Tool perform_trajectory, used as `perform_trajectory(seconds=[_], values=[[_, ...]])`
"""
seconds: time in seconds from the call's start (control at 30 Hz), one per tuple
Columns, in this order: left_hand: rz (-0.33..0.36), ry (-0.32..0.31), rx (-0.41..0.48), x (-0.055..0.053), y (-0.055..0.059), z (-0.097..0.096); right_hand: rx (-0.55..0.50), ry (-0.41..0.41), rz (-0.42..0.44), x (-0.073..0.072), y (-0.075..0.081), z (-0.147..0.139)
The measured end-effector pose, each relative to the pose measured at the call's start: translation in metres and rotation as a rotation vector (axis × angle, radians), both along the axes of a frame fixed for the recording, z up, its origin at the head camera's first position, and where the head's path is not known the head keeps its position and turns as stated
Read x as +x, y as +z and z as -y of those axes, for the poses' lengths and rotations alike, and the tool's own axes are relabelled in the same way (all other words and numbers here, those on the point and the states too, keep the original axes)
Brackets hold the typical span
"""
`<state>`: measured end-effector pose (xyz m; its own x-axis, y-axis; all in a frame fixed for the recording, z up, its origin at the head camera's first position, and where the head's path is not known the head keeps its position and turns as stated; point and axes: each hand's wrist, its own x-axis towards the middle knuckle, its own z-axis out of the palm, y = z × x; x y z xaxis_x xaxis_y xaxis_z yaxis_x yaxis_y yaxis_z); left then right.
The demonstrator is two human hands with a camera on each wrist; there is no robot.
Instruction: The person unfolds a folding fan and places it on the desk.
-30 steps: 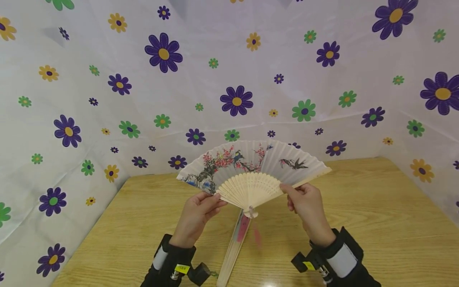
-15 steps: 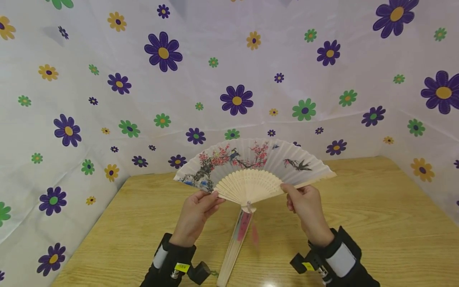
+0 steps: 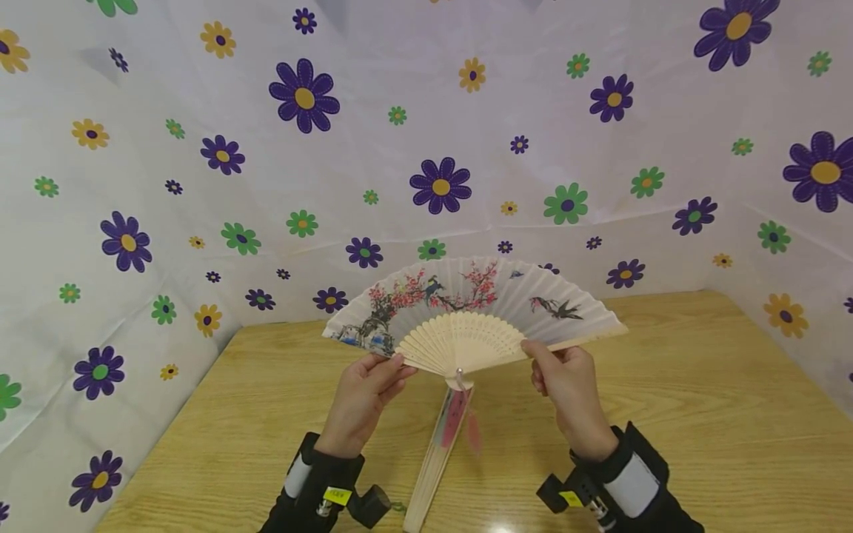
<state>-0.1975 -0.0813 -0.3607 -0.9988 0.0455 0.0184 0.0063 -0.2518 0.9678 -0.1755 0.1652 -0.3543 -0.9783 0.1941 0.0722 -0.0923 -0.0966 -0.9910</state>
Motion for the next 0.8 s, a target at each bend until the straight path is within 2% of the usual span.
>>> perform_trajectory(seconds=[0.2, 0.37, 0.53, 0.63, 0.8], values=[[0.006, 0.027, 0.019, -0.002, 0.001, -0.001, -0.016, 0.011, -0.004, 0.000, 0.001, 0.001], [0.011, 0.040, 0.038, -0.003, 0.002, -0.001, -0.012, 0.062, 0.050, -0.001, 0.002, -0.003], [0.019, 0.023, 0.049, -0.005, 0.000, 0.000, -0.031, 0.168, 0.131, -0.010, 0.002, -0.018], [0.051, -0.005, 0.074, -0.007, -0.005, -0.002, -0.014, 0.257, 0.172, -0.015, 0.002, -0.034], [0.121, -0.060, 0.125, -0.012, -0.017, -0.019, 0.021, 0.381, 0.153, -0.021, 0.002, -0.069]])
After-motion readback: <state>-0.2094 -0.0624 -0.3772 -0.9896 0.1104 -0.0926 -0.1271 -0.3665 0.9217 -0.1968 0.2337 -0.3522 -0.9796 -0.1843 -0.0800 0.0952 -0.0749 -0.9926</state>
